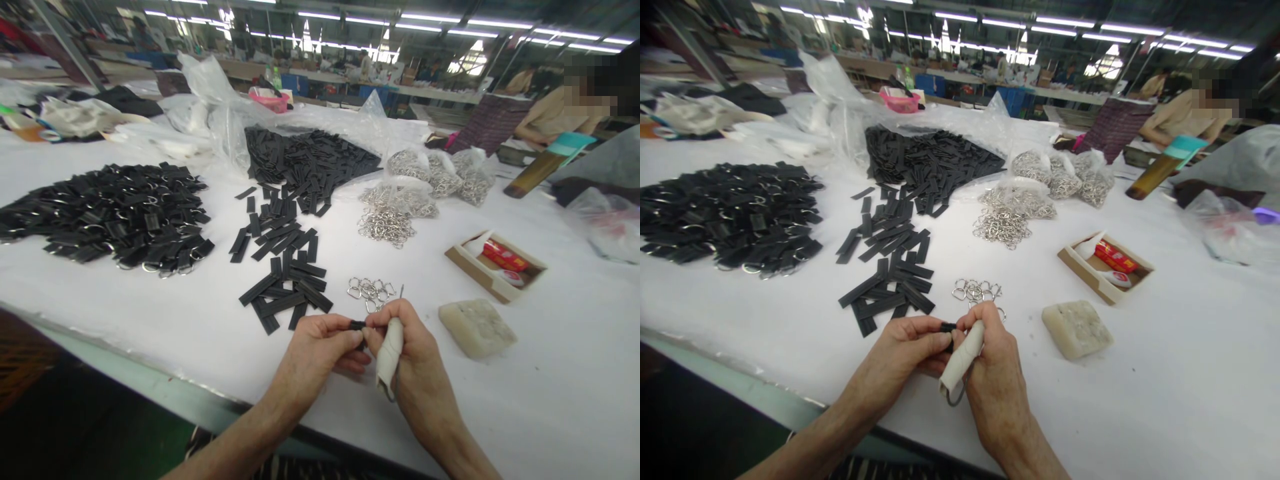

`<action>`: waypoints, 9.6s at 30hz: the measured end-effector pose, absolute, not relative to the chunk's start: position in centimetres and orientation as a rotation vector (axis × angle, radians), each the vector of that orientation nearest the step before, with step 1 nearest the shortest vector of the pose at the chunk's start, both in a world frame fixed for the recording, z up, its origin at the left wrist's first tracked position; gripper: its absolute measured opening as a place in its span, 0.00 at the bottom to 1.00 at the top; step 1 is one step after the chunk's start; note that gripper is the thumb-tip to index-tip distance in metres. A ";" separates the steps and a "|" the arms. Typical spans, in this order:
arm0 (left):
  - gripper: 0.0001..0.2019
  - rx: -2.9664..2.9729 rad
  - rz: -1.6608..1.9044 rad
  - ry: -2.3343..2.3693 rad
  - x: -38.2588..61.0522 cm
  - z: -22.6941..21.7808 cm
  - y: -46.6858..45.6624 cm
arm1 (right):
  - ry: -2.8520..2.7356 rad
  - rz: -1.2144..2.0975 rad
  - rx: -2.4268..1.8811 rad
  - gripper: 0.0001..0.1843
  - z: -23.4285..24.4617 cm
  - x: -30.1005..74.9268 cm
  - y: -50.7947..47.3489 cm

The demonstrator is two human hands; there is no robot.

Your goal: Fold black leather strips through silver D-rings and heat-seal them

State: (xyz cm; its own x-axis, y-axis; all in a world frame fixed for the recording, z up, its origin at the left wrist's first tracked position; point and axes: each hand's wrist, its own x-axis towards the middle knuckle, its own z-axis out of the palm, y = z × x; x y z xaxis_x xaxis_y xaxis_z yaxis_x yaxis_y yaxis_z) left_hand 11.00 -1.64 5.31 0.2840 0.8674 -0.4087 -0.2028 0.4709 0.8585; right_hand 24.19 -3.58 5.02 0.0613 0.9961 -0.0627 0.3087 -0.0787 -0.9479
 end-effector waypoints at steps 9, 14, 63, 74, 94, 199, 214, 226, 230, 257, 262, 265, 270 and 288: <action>0.06 0.788 0.815 1.043 11.0 4.7 -1.7 | -1.353 1.057 -1.531 0.06 4.7 24.1 -3.7; 0.07 0.829 0.783 1.120 10.8 4.7 -1.6 | -1.382 0.966 -1.582 0.10 5.6 25.2 -3.8; 0.07 0.873 0.469 1.098 20.2 6.7 1.4 | -1.434 0.930 -1.860 0.07 9.0 41.0 -2.0; 0.10 0.784 0.415 1.095 19.9 6.1 2.0 | -1.412 0.851 -1.901 0.09 9.4 42.0 -3.0; 0.09 0.849 0.385 1.039 19.4 5.4 2.1 | -1.296 0.814 -1.967 0.08 8.7 40.9 -3.4; 0.14 2.830 0.126 0.538 21.4 4.4 3.4 | -1.645 0.825 -1.879 0.05 8.8 42.3 -4.9; 0.15 2.827 0.128 0.519 21.2 4.1 3.4 | -1.766 0.822 -1.905 0.07 9.4 42.7 -5.9; 0.16 2.827 0.257 0.513 21.2 3.8 3.4 | -1.799 0.804 -1.877 0.05 8.5 42.4 -5.3; 0.15 2.811 0.173 0.506 21.3 4.0 3.5 | -1.797 0.886 -1.908 0.07 9.3 43.2 -5.2; 0.17 2.752 0.152 0.527 21.4 5.0 3.5 | -1.426 0.846 -1.923 0.07 9.5 41.4 -4.2; 0.14 2.756 0.173 0.497 21.5 4.3 3.6 | -1.381 0.765 -1.945 0.07 9.4 41.4 -4.5; 0.13 2.754 0.177 0.497 21.5 4.1 3.7 | -1.391 0.746 -1.933 0.07 9.4 41.2 -4.3; 0.16 2.752 0.152 0.531 21.4 4.7 3.7 | -1.468 0.837 -1.869 0.07 8.9 40.9 -3.6; 0.16 2.747 0.152 0.543 21.5 4.5 3.5 | -1.495 0.698 -1.916 0.08 8.8 41.2 -5.2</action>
